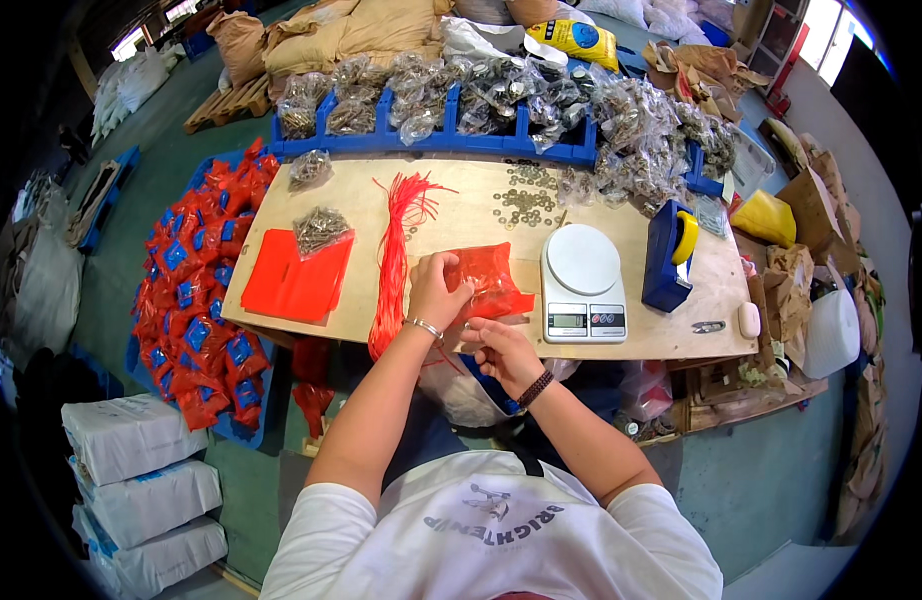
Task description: The person packs metal rings and red fabric pieces into small plastic bags, weighs the bags on a digital scale, and seals them using adhesive tape from a dispenser.
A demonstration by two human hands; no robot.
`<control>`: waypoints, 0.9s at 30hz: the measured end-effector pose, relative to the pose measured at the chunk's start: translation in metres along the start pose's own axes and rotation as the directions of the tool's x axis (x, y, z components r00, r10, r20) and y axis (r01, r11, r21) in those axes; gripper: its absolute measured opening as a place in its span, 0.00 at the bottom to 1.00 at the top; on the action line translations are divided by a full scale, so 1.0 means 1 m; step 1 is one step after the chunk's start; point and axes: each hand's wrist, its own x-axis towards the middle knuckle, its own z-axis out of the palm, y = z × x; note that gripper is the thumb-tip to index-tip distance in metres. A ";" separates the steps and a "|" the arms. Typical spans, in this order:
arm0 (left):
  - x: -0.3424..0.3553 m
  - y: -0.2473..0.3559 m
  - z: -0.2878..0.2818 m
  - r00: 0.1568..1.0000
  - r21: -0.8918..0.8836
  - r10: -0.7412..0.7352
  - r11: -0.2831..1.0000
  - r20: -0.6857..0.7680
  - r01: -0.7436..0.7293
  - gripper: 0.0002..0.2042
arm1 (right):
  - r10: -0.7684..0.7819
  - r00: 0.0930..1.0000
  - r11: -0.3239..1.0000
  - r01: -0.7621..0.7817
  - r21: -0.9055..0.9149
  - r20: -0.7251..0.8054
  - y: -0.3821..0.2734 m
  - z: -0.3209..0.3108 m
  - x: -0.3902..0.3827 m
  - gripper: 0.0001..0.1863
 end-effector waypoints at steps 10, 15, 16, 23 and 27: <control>-0.038 -0.031 -0.008 0.998 -0.414 0.001 0.910 0.070 0.028 0.25 | -0.189 0.982 0.915 0.178 -0.362 0.006 0.001 -0.023 -0.007 0.15; -0.044 -0.036 -0.007 0.973 -0.669 -0.095 0.712 0.210 0.214 0.23 | -0.589 0.793 0.342 0.421 -0.840 0.158 -0.034 -0.009 -0.002 0.12; -0.045 -0.036 -0.007 0.974 -0.671 -0.099 0.711 0.202 0.211 0.22 | -0.695 0.646 0.099 0.520 -0.848 0.316 -0.039 -0.008 0.005 0.12; -0.044 -0.038 -0.006 0.964 -0.719 -0.116 0.647 0.238 0.255 0.18 | -0.562 0.654 -0.322 0.390 -0.862 0.506 -0.058 0.014 0.037 0.13; -0.045 -0.037 -0.009 0.956 -0.748 -0.138 0.597 0.259 0.289 0.17 | -0.544 0.670 -0.425 0.299 -0.855 0.505 -0.051 0.017 0.038 0.18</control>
